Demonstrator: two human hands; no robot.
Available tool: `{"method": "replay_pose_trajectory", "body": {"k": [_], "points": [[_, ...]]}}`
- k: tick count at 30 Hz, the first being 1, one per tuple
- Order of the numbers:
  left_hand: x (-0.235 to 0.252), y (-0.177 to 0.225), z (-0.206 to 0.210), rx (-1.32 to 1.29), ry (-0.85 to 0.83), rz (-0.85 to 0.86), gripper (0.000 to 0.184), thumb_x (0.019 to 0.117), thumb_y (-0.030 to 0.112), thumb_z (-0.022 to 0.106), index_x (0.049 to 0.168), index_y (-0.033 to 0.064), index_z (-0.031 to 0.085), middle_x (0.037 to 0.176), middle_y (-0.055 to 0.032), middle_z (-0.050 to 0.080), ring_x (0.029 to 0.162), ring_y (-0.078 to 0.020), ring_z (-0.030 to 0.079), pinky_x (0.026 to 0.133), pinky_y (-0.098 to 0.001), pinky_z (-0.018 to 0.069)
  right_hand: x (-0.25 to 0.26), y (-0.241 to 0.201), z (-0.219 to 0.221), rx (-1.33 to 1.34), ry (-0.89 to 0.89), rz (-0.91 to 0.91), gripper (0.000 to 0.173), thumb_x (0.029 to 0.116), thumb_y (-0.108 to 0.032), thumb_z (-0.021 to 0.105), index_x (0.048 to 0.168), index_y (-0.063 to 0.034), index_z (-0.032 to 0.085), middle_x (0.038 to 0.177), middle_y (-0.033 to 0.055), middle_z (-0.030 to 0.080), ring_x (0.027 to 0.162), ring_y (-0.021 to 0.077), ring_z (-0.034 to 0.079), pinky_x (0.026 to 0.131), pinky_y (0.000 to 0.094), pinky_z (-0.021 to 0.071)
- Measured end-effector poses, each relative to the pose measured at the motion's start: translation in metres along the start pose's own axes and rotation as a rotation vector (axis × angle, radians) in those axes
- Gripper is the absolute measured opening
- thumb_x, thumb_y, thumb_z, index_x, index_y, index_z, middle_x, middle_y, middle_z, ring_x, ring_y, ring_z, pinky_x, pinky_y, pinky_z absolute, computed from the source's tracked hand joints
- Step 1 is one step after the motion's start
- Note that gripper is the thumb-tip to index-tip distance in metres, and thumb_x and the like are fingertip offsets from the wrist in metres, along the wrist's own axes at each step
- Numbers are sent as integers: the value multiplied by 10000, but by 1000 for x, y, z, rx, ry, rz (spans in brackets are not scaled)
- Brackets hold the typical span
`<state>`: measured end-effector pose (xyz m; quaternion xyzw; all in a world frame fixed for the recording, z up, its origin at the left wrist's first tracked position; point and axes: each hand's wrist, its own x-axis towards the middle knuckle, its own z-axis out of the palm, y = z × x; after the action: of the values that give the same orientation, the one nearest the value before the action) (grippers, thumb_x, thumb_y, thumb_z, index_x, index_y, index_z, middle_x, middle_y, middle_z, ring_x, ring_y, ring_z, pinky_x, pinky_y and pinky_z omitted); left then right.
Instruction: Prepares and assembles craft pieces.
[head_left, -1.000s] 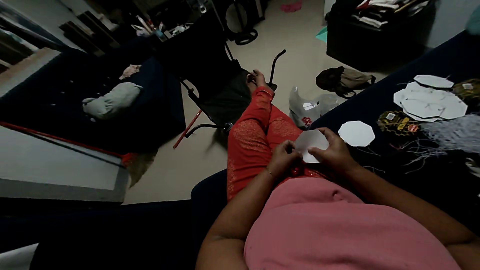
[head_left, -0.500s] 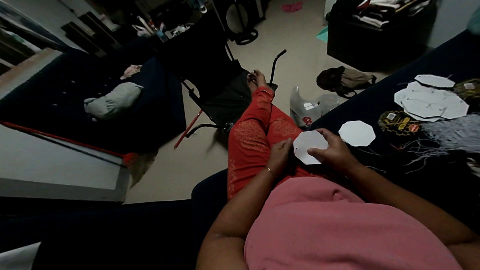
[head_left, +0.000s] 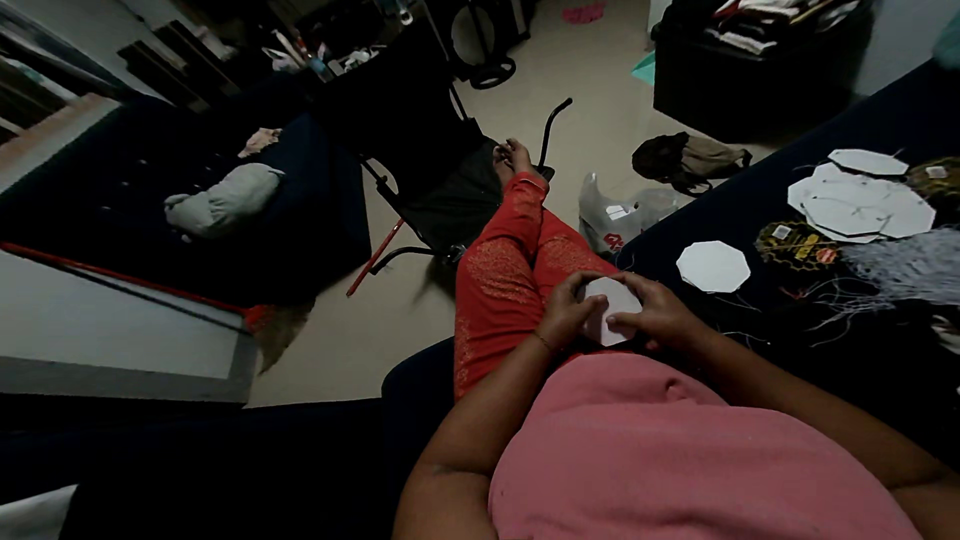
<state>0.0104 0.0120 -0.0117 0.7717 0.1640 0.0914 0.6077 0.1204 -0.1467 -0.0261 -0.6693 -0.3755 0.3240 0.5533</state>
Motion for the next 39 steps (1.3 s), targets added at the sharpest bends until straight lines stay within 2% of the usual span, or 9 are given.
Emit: {"method": "replay_pose_trajectory", "body": {"k": [3,5,8,11,19,30,32,35,39], "points": [[0,-7,-5,-39,95,-9,317,967,20,617,1265,-85,597,1221,-200,648,1092,-177,641,986,-339,523,0,9,-6,125,65,24,404,861,-38,739,1241,7,612,1038,91,706,838,140,706,749,319,614],[0,-11,-7,-47,108,-7,322,967,9,610,1276,-80,596,1231,-199,647,1104,-177,638,988,-333,522,-1,11,-9,152,76,40,306,870,-57,721,1165,-6,655,971,67,710,775,124,691,691,298,603],[1,-12,-6,-70,75,-5,346,977,6,594,1317,-61,592,1282,-191,633,1152,-177,622,1016,-338,506,-3,6,-8,191,80,93,241,894,-29,695,1130,-5,654,928,56,700,693,105,666,612,269,584],[1,-12,-4,-100,68,7,340,992,37,593,1318,-58,601,1295,-187,633,1153,-173,627,1020,-344,508,-4,2,-7,232,81,107,226,907,-5,674,1131,15,645,936,73,700,694,126,689,635,292,618],[1,-11,-2,-128,69,-14,308,978,25,622,1272,-70,622,1192,-179,672,1047,-140,662,958,-310,541,-4,5,-3,262,118,94,171,912,-7,678,1080,9,652,880,58,699,688,125,694,638,296,624],[1,-7,-2,-35,59,-32,289,972,43,632,1244,-52,653,1173,-177,684,1051,-153,659,966,-326,530,-6,7,2,170,159,38,84,935,-34,665,1008,6,653,850,59,679,675,125,687,640,308,626],[0,-5,-1,22,45,-26,289,986,69,622,1250,-44,656,1186,-187,680,1077,-169,654,986,-347,519,-6,7,3,148,174,51,90,961,-63,657,1009,13,652,854,62,671,684,120,684,653,310,627],[-1,-4,0,73,29,-21,287,993,90,617,1250,-30,662,1194,-183,683,1100,-178,653,1001,-357,513,-6,6,4,83,206,73,157,1008,-153,639,987,1,665,833,47,663,649,96,668,616,287,613],[-1,-3,1,77,25,-57,289,993,91,623,1254,-26,662,1202,-186,680,1106,-180,652,1004,-359,512,-4,9,3,-60,209,59,245,1038,-216,599,989,13,671,811,69,648,613,103,641,596,289,590]]}}
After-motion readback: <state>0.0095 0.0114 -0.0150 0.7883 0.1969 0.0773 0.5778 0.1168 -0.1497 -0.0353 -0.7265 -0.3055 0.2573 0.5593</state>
